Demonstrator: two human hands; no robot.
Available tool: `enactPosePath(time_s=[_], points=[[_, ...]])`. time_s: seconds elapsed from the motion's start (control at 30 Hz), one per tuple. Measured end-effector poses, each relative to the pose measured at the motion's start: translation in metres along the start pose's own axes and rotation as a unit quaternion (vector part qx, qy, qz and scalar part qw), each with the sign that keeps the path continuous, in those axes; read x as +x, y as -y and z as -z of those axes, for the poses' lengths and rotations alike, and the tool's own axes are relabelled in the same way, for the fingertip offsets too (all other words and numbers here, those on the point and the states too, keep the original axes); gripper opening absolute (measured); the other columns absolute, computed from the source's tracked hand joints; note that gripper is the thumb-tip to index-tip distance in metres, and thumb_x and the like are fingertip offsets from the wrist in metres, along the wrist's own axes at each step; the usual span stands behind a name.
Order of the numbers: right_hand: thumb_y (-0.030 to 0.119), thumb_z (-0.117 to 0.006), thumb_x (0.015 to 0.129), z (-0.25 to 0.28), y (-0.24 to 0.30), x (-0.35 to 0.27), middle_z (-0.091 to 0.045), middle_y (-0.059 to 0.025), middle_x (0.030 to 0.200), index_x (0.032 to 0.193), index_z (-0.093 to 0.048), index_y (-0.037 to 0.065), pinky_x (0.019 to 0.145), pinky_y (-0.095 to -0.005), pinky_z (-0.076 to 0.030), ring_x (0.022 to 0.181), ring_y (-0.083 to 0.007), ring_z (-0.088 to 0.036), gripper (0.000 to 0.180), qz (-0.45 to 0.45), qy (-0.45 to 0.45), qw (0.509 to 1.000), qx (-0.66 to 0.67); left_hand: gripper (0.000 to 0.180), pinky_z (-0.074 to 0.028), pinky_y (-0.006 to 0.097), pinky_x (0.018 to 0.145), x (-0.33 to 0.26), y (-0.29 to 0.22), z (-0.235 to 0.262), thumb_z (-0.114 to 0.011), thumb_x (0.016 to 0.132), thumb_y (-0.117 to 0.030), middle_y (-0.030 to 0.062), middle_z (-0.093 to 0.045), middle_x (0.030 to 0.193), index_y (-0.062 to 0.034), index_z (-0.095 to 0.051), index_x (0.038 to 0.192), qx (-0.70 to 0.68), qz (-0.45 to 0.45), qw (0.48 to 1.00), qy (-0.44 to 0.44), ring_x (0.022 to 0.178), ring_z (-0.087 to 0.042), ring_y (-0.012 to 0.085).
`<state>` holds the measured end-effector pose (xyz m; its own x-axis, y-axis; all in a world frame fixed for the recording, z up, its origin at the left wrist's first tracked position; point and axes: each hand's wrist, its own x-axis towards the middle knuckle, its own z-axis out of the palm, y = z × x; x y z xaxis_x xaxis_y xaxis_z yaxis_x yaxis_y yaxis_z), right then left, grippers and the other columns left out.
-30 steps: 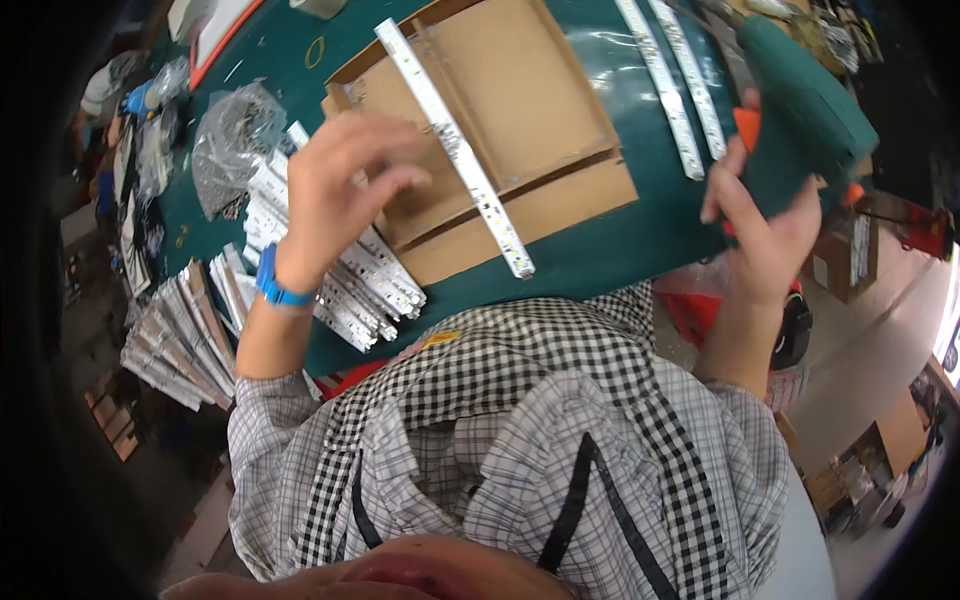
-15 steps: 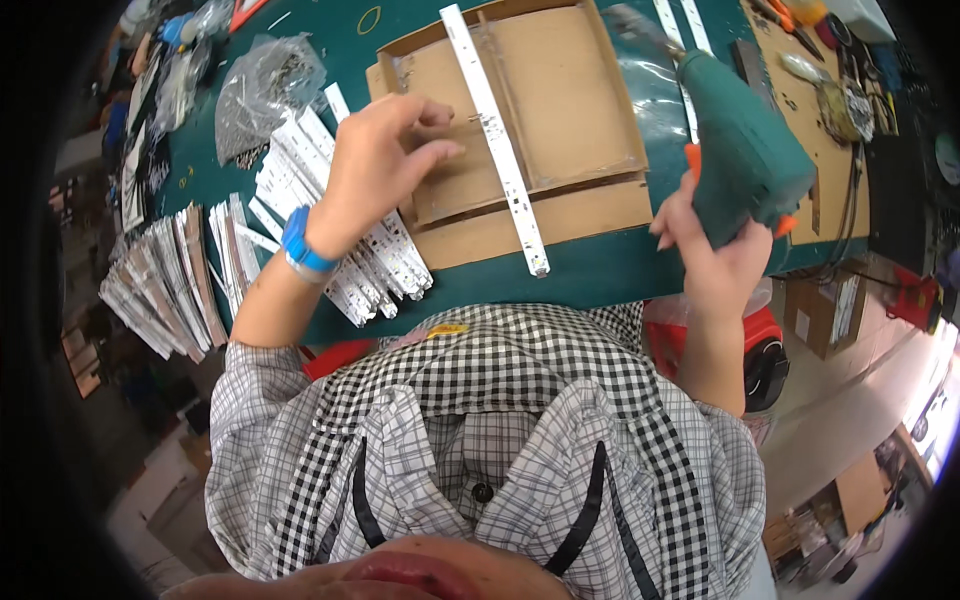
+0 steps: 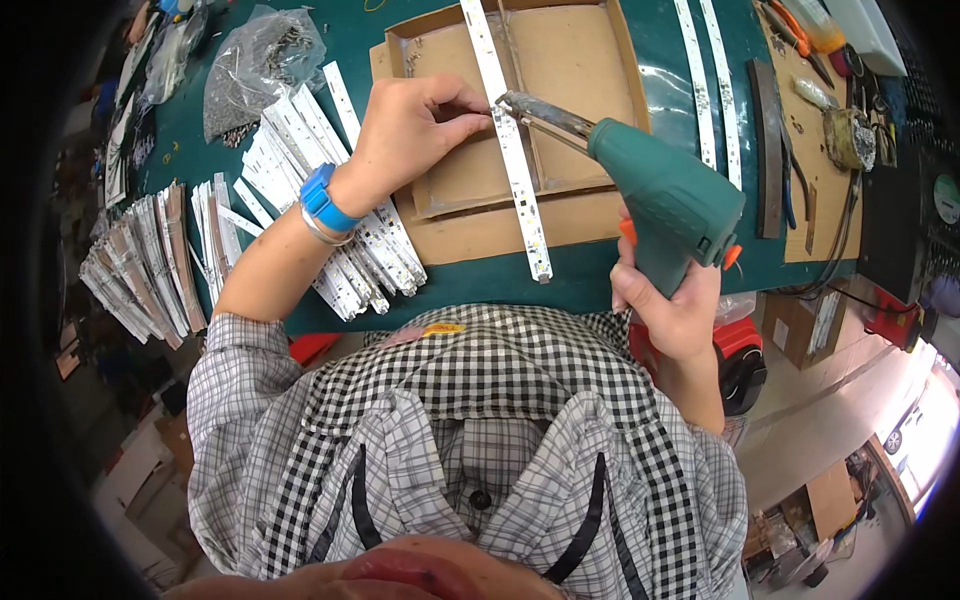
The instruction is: Apply solder to connect LED strips and group them into bundles with rubber bands.
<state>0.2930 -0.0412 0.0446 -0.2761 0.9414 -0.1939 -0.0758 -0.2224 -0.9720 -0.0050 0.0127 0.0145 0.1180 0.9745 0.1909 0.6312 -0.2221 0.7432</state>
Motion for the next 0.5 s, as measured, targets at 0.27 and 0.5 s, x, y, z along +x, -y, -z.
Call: enactPosePath(time_s=[0.27, 0.5], points=[[-0.002, -0.071, 0.084, 0.0104, -0.0044, -0.0010, -0.059, -0.0152, 0.093, 0.129, -0.045, -0.008, 0.052, -0.0267, -0.052, 0.062, -0.0158, -0.059, 0.053, -0.037, 0.056, 0.998, 0.023, 0.011, -0.057, 0.025, 0.064, -0.0008, 0.0033, -0.0021, -0.080, 0.079, -0.007, 0.0075, -0.075, 0.079, -0.0036, -0.078, 0.090, -0.010, -0.008, 1.000, -0.009, 0.069, -0.072, 0.0134], [0.009, -0.075, 0.081, 0.0057, 0.0004, 0.0026, -0.056, -0.0115, 0.084, 0.133, -0.043, -0.011, 0.046, -0.0260, -0.048, 0.054, -0.0164, -0.057, 0.065, 0.019, 0.016, 0.999, 0.042, 0.011, -0.057, 0.024, 0.064, -0.0004, 0.0018, -0.0017, -0.081, 0.080, -0.008, 0.0072, -0.076, 0.079, -0.0028, -0.078, 0.088, -0.009, 0.004, 1.000, 0.001, 0.070, -0.073, 0.0127]])
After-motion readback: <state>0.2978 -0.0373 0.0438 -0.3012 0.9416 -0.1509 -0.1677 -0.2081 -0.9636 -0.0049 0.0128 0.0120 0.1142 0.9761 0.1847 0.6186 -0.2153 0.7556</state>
